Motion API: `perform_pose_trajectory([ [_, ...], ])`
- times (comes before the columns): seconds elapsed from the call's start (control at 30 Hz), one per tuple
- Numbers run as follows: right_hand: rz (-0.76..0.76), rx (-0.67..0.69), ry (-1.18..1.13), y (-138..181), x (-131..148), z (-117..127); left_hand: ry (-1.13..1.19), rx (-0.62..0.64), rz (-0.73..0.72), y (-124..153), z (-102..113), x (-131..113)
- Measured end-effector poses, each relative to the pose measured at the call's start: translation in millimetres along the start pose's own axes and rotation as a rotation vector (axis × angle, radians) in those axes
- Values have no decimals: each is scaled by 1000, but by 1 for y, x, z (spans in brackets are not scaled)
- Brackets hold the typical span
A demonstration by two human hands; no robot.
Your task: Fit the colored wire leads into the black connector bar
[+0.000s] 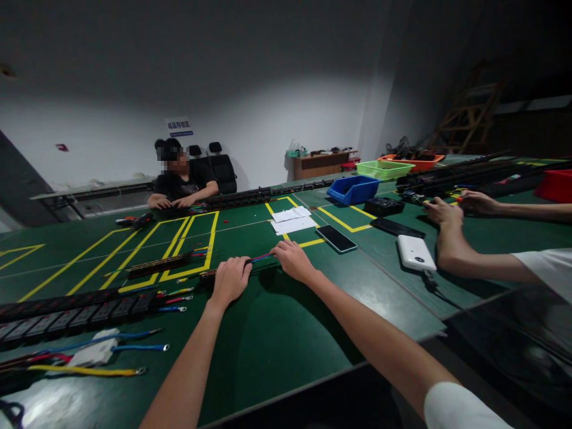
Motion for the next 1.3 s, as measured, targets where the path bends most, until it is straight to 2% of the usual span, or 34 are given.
perform_pose_trajectory([
  [0.5,-36,22,-77,1,1,2,46,11,33,1,-2,2],
  [0.8,-102,42,-77,0,0,-4,-32,-13,-2,1,-4,3],
  [1.3,-131,-5,-144,-1,0,-3,0,-18,-10,1,-8,7],
])
Point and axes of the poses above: each hand's wrist, its own y-axis away from the middle knuckle, its own z-axis out of the back of the hand, x = y × z, the point moved 2 cm from there along -y, towards the middle knuckle, and after that the axes turned 14 degrees about y, right-handed, at the moved point
